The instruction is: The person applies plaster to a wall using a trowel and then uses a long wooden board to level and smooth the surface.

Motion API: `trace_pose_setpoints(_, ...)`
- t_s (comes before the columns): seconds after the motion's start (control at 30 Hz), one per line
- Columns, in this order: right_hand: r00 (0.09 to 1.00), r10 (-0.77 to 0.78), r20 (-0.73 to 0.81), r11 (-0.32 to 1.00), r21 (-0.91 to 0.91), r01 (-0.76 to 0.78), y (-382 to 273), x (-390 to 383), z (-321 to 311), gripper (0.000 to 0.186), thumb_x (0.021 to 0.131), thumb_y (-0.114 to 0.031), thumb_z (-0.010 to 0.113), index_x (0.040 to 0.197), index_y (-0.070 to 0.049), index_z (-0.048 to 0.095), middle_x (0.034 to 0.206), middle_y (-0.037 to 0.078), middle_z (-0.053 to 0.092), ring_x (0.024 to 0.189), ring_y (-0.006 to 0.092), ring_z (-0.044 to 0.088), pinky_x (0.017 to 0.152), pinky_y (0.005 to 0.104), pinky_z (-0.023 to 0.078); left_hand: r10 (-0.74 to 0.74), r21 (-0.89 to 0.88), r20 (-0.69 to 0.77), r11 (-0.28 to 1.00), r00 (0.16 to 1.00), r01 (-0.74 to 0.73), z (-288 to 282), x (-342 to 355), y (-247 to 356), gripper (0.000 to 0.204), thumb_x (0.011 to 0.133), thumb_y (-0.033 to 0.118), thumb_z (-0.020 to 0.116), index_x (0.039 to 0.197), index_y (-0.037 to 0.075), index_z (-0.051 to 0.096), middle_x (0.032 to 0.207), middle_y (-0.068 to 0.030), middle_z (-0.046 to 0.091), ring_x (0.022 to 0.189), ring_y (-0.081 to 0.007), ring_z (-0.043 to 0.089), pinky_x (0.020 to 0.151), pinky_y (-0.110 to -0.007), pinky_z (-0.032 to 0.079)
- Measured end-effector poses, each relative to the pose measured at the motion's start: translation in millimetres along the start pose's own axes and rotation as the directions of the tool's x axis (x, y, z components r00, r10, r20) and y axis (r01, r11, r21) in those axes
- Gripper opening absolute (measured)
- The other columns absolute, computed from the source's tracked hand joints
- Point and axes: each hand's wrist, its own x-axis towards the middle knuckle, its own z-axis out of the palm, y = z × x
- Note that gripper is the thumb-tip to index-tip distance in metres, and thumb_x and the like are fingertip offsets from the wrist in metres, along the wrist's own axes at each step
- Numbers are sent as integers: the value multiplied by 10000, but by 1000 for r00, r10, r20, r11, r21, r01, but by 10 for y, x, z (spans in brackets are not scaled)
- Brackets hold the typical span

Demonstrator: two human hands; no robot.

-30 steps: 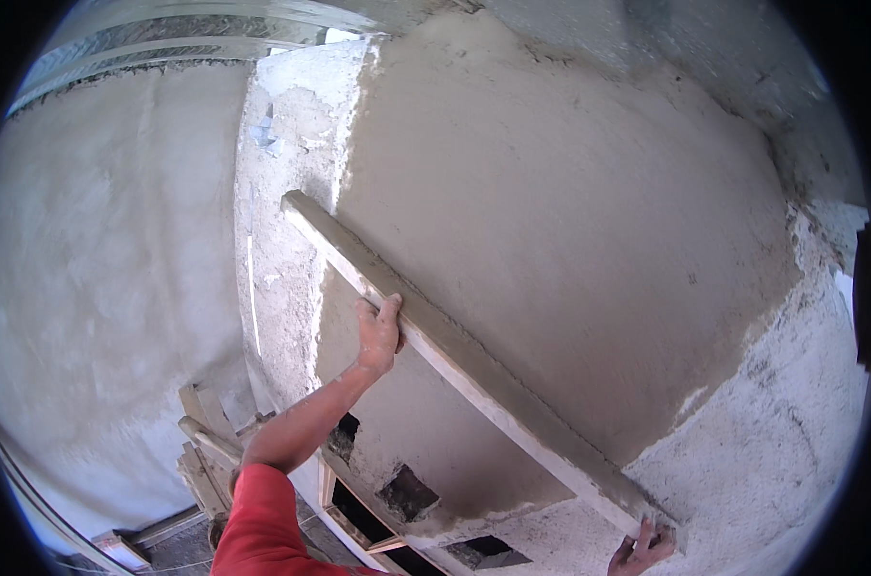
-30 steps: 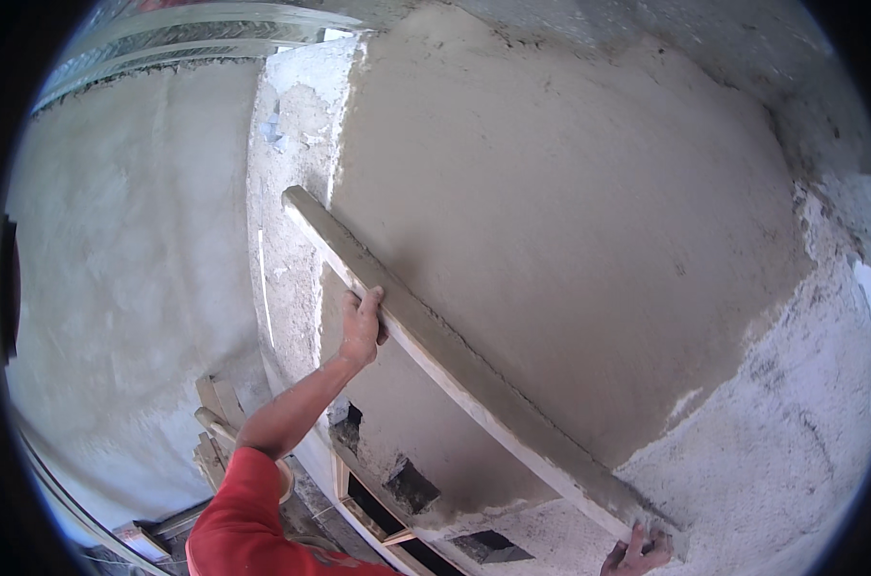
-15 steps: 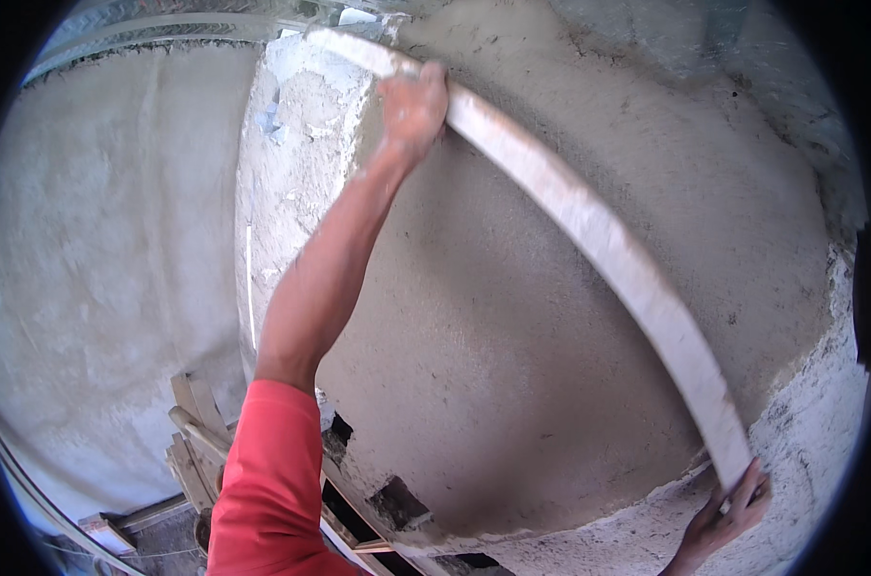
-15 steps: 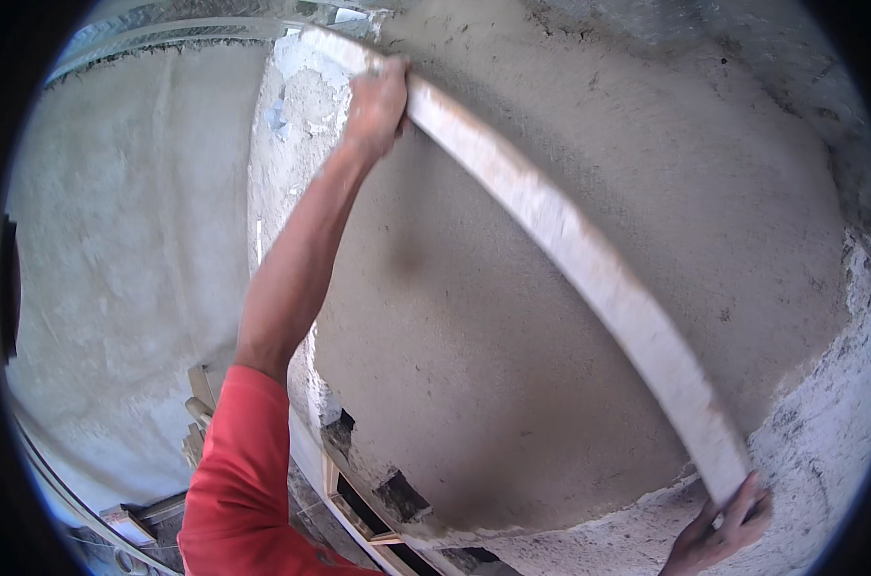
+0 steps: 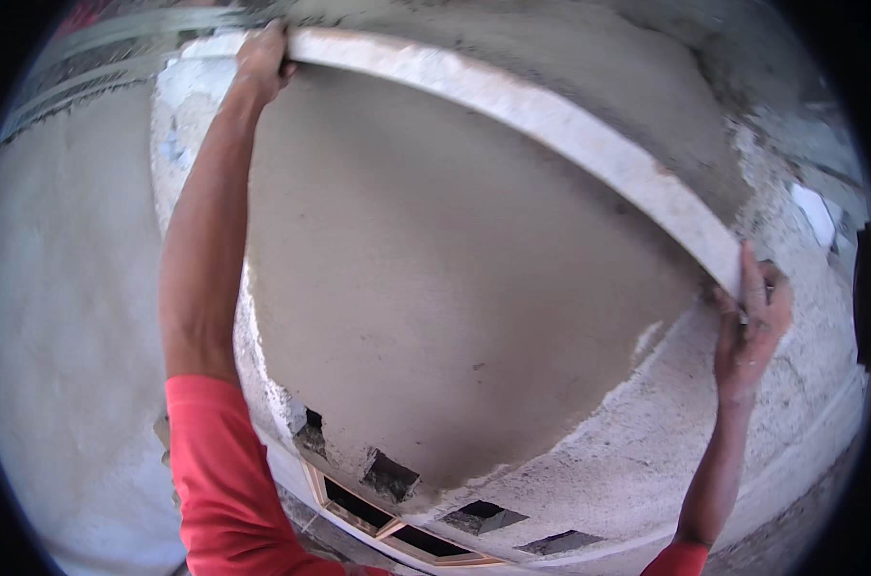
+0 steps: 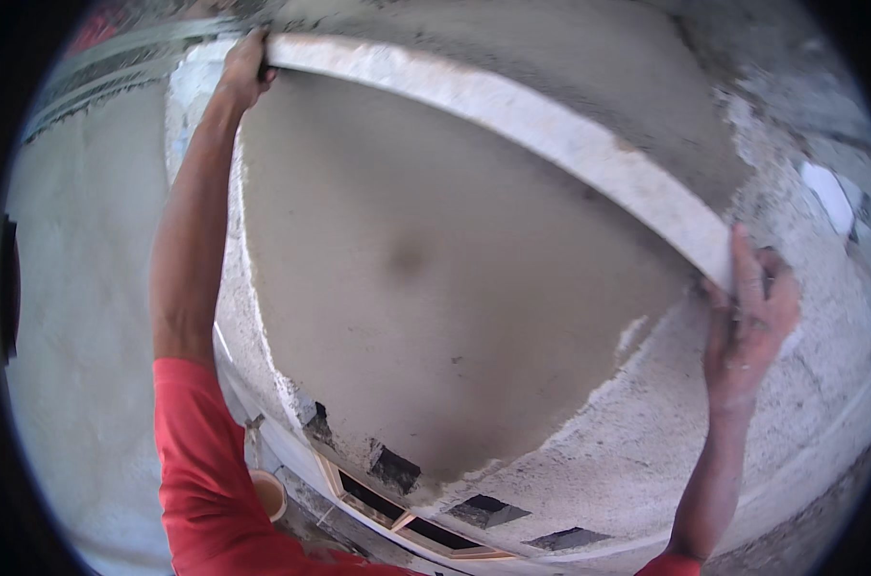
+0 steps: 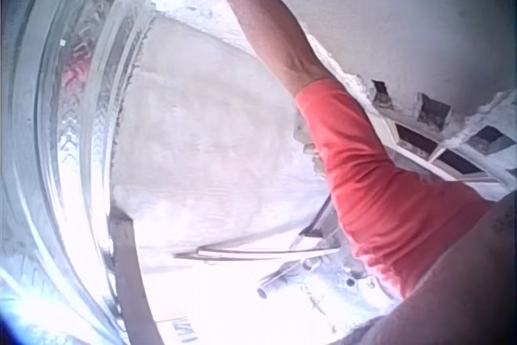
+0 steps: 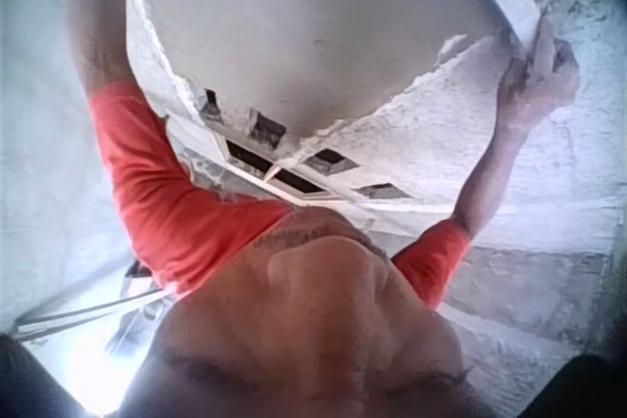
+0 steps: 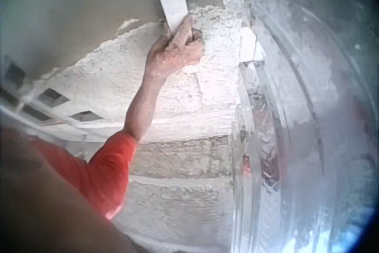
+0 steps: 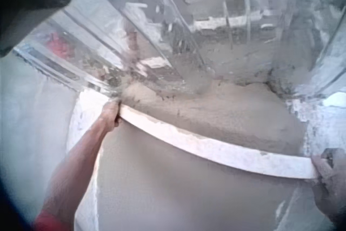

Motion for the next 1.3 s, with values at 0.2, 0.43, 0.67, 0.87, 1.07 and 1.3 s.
trace_pose_setpoints(0.2,996,65,66,998,-24,-64,-52,-1006,-81,386,905,-170,611,1283,-92,615,1050,174,541,983,302,505,868,396,363,-148,85,83,986,985,141,-241,-777,-486,434,885,448,592,745,40,547,559,-43,476,409,-161,460,356,-324,348)
trace_pose_setpoints(0.43,983,115,143,993,-9,-115,-106,-1890,-314,366,875,-187,622,1237,-127,624,1086,171,525,1011,356,478,875,505,347,-248,-19,-1,969,969,247,-408,-1799,-1150,343,873,390,632,907,66,523,562,17,410,352,-121,386,301,-278,278)
trace_pose_setpoints(0.67,998,28,-57,980,-195,-38,389,-673,-76,427,880,-212,645,1304,-238,610,1095,125,567,985,282,493,848,436,367,-161,-57,39,985,986,163,-138,-829,-662,361,905,453,559,745,133,517,511,9,417,378,-122,412,339,-289,294)
trace_pose_setpoints(0.87,982,-98,-163,972,-229,59,640,267,23,522,811,-276,728,1319,-308,607,1081,73,608,927,200,498,805,334,403,-100,-105,30,989,995,103,-17,-143,-220,268,915,418,546,814,169,530,655,15,463,425,-103,403,369,-231,342)
trace_pose_setpoints(1.07,950,-161,-268,950,-304,75,677,659,69,485,798,-323,726,1276,-303,647,1047,88,627,955,231,544,874,371,458,-91,-141,19,986,996,93,73,165,-111,247,920,378,573,863,139,549,716,-11,489,444,-107,415,373,-223,358)
trace_pose_setpoints(1.3,946,-224,-236,867,-492,83,747,741,169,482,824,-356,696,1300,-332,624,1089,99,660,1035,249,593,894,381,503,-15,-189,142,981,990,42,6,777,105,203,921,314,580,897,113,563,787,-24,523,603,-121,467,443,-221,434)
